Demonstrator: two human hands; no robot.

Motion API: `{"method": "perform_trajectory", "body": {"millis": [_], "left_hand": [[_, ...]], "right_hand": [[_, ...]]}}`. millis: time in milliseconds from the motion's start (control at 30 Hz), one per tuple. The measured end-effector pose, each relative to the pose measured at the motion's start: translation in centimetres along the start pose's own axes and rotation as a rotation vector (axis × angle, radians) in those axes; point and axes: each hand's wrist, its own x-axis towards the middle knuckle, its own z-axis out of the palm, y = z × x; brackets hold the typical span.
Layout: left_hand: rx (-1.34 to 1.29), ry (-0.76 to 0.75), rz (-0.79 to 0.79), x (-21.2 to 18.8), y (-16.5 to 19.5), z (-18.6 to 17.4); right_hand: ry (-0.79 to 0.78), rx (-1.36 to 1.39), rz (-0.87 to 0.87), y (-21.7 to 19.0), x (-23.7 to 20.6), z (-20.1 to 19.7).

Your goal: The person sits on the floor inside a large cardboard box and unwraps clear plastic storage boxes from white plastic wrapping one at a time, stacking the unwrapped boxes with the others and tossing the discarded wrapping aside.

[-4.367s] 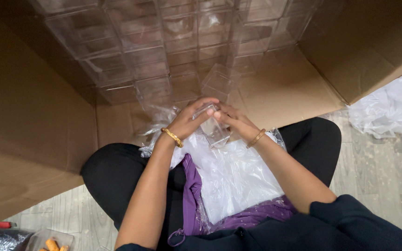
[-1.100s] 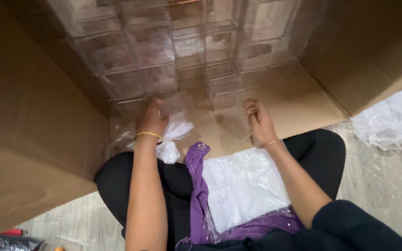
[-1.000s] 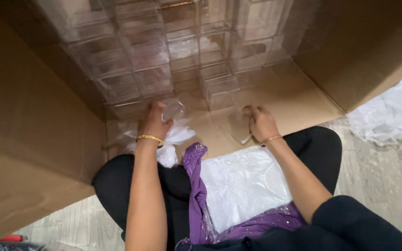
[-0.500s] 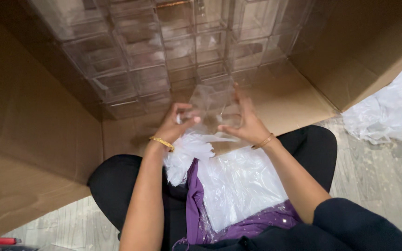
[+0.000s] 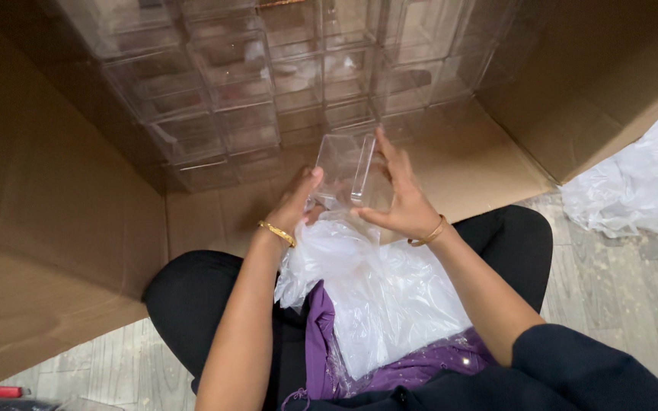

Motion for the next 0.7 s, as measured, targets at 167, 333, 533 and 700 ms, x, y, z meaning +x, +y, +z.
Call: {"method": "perform_trajectory", "body": {"millis": [167, 333, 533, 700], "left_hand": [[0.002, -0.02, -0.006, 0.39, -0.4, -0.26], [0.032, -0.034, 0.032, -0.01, -0.3, 0.03], [0.025, -0.061, 0.045, -0.23, -0.37, 0.24], [0.01, -0.044, 0.049, -0.27, -0.48, 0.28]], "right_hand": [[-0.015, -0.141, -0.029, -0.41, 0.18, 0.24], [-0.018, -0.155, -0.075, -0.14, 0.35, 0.26], [-0.001, -0.212, -0.11, -0.07, 0.01, 0.33], [0.036, -0.225, -0.05, -0.45, -0.28, 0.75]]}}
